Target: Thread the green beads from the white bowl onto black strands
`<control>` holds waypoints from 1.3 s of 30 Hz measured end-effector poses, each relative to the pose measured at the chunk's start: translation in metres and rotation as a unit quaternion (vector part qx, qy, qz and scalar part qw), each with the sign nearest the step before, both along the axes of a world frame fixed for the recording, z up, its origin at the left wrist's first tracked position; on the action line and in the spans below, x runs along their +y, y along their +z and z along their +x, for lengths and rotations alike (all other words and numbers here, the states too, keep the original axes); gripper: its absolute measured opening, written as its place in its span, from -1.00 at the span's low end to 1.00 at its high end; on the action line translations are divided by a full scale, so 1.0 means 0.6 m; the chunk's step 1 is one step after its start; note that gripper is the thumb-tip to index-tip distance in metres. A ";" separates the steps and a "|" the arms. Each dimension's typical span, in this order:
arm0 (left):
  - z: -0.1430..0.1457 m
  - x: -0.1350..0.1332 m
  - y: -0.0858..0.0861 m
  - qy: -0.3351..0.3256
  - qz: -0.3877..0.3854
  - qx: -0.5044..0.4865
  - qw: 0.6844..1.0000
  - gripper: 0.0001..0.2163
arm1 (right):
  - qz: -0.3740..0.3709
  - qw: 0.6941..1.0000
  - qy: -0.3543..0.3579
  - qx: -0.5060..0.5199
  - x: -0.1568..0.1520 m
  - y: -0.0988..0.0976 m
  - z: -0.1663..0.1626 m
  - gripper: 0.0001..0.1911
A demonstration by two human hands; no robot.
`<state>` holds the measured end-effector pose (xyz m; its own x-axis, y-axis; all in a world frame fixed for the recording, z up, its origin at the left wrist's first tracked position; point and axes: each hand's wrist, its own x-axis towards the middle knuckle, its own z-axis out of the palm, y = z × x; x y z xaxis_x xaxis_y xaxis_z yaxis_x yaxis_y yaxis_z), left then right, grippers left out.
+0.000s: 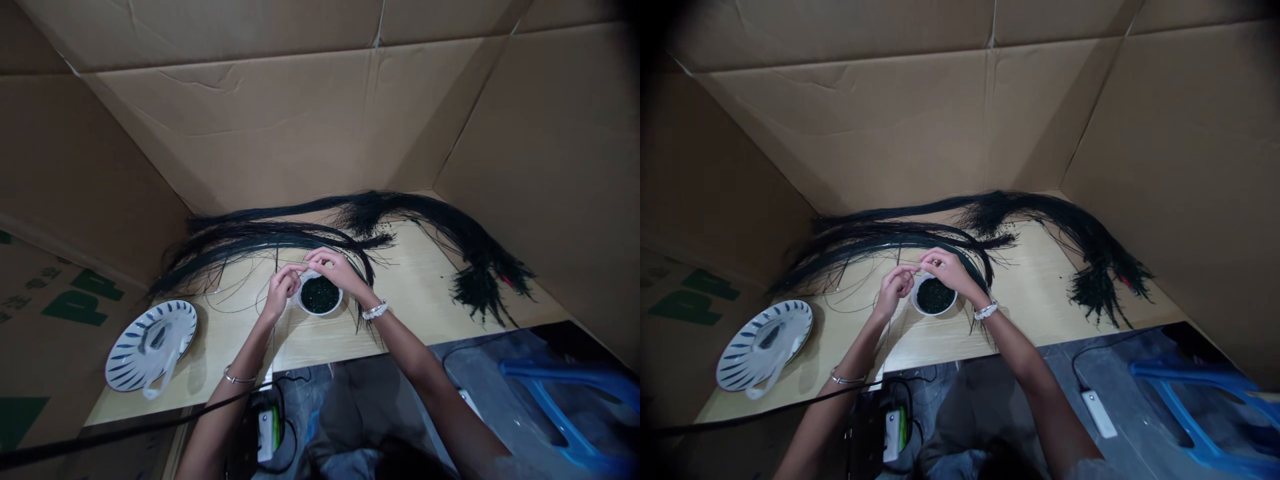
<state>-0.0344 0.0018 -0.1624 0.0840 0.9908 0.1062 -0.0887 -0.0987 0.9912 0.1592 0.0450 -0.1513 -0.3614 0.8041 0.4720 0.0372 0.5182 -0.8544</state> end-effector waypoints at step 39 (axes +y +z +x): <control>0.005 0.001 -0.007 0.062 -0.001 0.031 0.998 -0.77 | 0.040 0.886 0.007 -0.461 -0.009 -0.029 0.004 -0.94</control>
